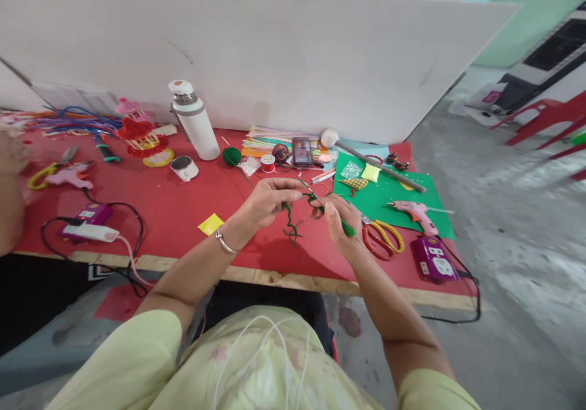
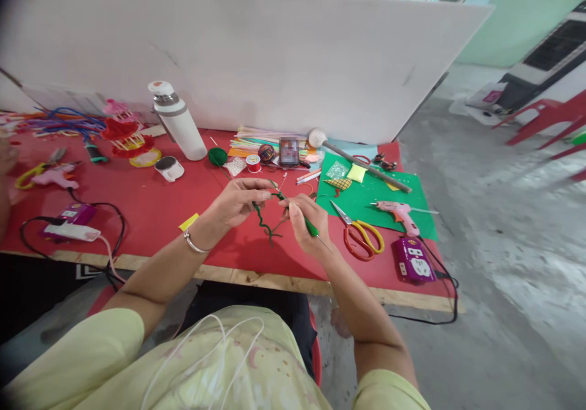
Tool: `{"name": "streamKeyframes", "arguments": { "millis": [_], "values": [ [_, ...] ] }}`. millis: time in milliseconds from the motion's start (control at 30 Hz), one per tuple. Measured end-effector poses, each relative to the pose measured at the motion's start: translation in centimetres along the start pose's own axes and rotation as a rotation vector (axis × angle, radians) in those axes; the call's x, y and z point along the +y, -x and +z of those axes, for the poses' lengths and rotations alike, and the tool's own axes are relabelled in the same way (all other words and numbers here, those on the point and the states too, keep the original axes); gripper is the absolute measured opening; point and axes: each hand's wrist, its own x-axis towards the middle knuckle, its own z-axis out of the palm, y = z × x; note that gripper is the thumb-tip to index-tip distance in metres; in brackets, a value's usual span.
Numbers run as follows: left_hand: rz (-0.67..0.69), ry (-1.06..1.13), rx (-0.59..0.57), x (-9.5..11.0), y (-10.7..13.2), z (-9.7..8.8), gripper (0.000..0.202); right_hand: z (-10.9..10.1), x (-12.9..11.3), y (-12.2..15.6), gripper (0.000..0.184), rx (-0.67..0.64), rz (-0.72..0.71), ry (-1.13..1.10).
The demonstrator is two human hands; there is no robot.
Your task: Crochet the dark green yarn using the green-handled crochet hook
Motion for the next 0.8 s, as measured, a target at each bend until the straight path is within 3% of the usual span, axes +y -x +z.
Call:
{"name": "streamKeyframes", "arguments": {
  "millis": [167, 333, 800],
  "values": [
    [0.106, -0.053, -0.010, -0.1, 0.0, 0.1, 0.034, 0.0, 0.1, -0.1, 0.037, 0.014, 0.027, -0.090],
    [0.112, -0.081, -0.014, 0.2, -0.1, -0.1, 0.032, -0.3, 0.6, -0.1, 0.036, 0.001, 0.059, -0.171],
    [0.224, -0.205, -0.030, -0.7, -0.9, -1.1, 0.034, -1.0, 0.5, -0.3, 0.035, -0.105, 0.037, -0.099]
  ]
}}
